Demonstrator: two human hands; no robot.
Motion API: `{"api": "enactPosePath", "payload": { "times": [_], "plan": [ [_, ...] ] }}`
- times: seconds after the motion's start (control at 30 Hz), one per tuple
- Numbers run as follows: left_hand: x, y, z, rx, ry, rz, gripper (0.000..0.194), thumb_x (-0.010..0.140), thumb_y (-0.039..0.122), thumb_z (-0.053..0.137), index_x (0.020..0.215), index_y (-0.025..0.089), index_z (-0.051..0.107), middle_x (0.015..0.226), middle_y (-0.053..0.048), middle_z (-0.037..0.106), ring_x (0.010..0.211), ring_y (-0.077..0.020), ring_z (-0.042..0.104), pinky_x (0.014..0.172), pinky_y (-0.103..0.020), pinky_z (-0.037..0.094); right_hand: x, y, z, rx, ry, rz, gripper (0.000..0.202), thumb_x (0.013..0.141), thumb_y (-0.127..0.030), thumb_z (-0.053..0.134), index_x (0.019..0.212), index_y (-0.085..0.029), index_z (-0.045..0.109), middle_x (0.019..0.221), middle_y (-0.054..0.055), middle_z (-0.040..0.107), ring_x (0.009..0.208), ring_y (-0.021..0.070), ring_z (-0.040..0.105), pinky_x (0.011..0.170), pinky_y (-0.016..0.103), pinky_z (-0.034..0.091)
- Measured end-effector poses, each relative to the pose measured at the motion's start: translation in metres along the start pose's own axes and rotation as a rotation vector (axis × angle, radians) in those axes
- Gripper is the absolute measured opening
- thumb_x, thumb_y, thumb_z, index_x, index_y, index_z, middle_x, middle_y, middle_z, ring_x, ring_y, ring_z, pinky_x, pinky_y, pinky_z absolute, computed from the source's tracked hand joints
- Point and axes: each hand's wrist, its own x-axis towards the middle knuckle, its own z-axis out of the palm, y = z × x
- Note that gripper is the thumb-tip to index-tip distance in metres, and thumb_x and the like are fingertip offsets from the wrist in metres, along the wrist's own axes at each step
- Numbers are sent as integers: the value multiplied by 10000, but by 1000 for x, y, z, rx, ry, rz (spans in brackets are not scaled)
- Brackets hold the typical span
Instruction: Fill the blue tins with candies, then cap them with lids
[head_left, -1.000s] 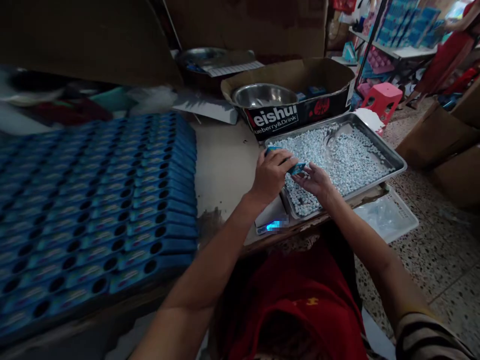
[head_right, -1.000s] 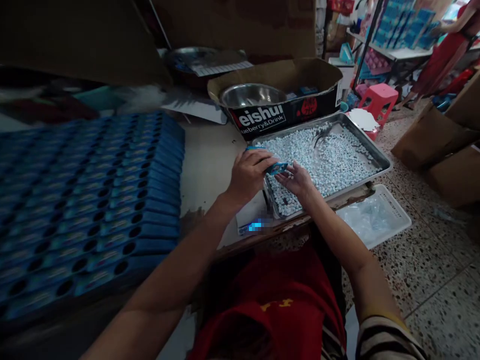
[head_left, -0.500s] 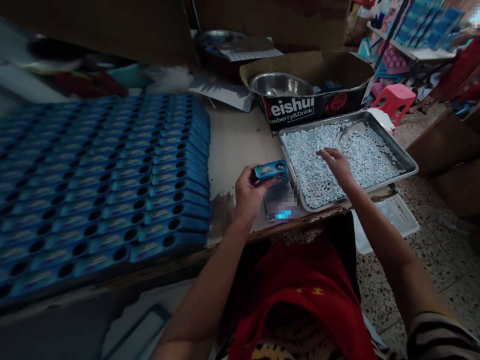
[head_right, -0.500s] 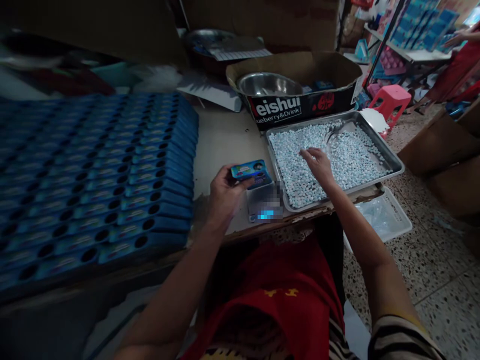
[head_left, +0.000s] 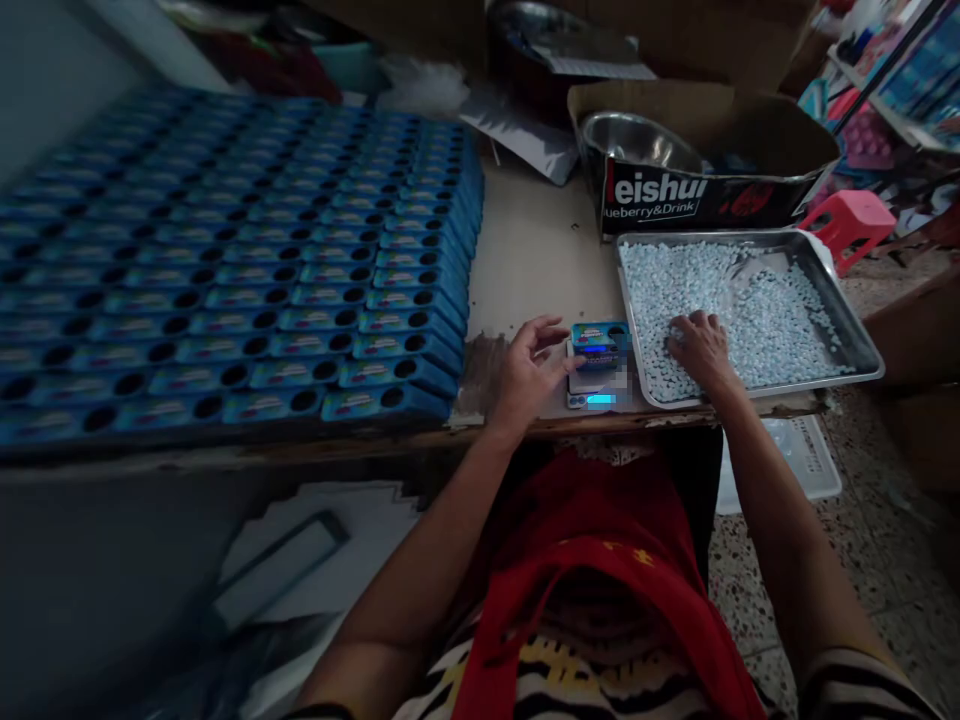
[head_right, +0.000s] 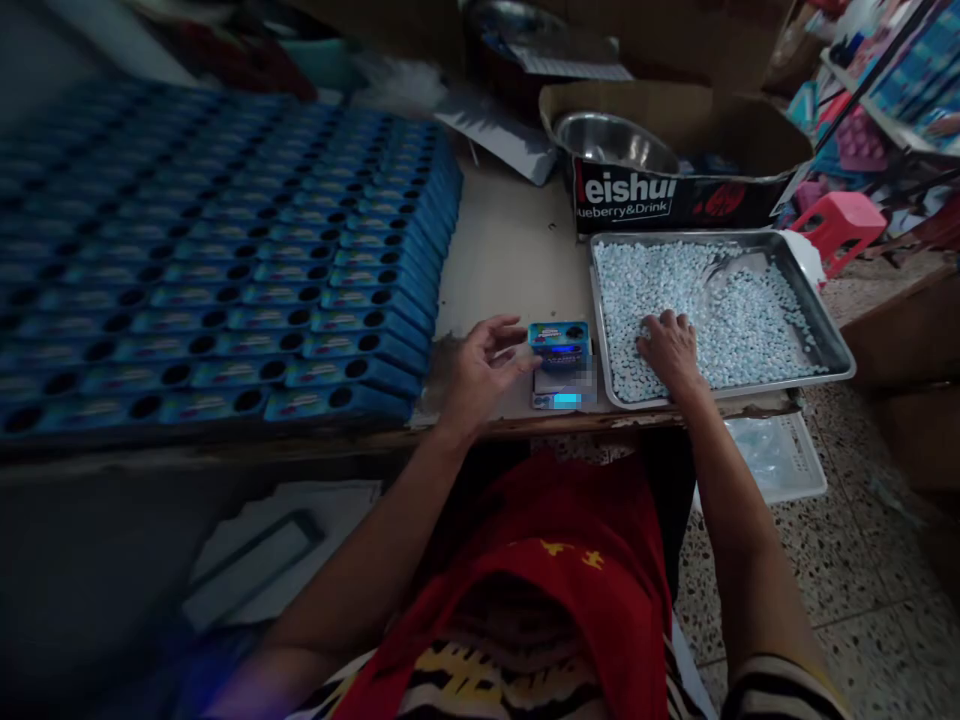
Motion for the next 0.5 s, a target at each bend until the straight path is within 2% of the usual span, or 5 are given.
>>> {"api": "enactPosePath", "payload": {
  "times": [0.07,0.13,0.3,0.5],
  "plan": [
    [-1,4,-10,25,29,9,560,756,329,953,1265,250,732,1217,-84,804,1211,-265,772,1091,-461,628,6,5,2,31,19,-1,301,1031,-308,612,1245,-196,791,1254,192,739,1210,387,624,1033,489,498],
    [1,7,-16,41,57,20,510,764,324,940,1224,238,736,1170,-74,807,1142,-244,783,1039,-426,648,11,12,7,103,89,14,250,1027,-301,607,1168,-196,785,1168,174,755,1148,358,645,1019,465,504],
    [7,17,-19,59,96,59,458,785,288,919,1201,232,735,1133,-56,800,1094,-214,785,998,-366,652,17,33,20,331,327,78,179,1017,-342,602,1071,-225,726,1066,128,748,1012,298,648,957,426,514],
    [7,23,-17,72,77,72,433,798,282,910,1194,229,745,1118,-47,798,1076,-212,780,985,-357,652,24,43,26,519,409,151,132,992,-364,603,972,-239,639,1001,106,705,964,274,622,961,448,515]
  ]
}}
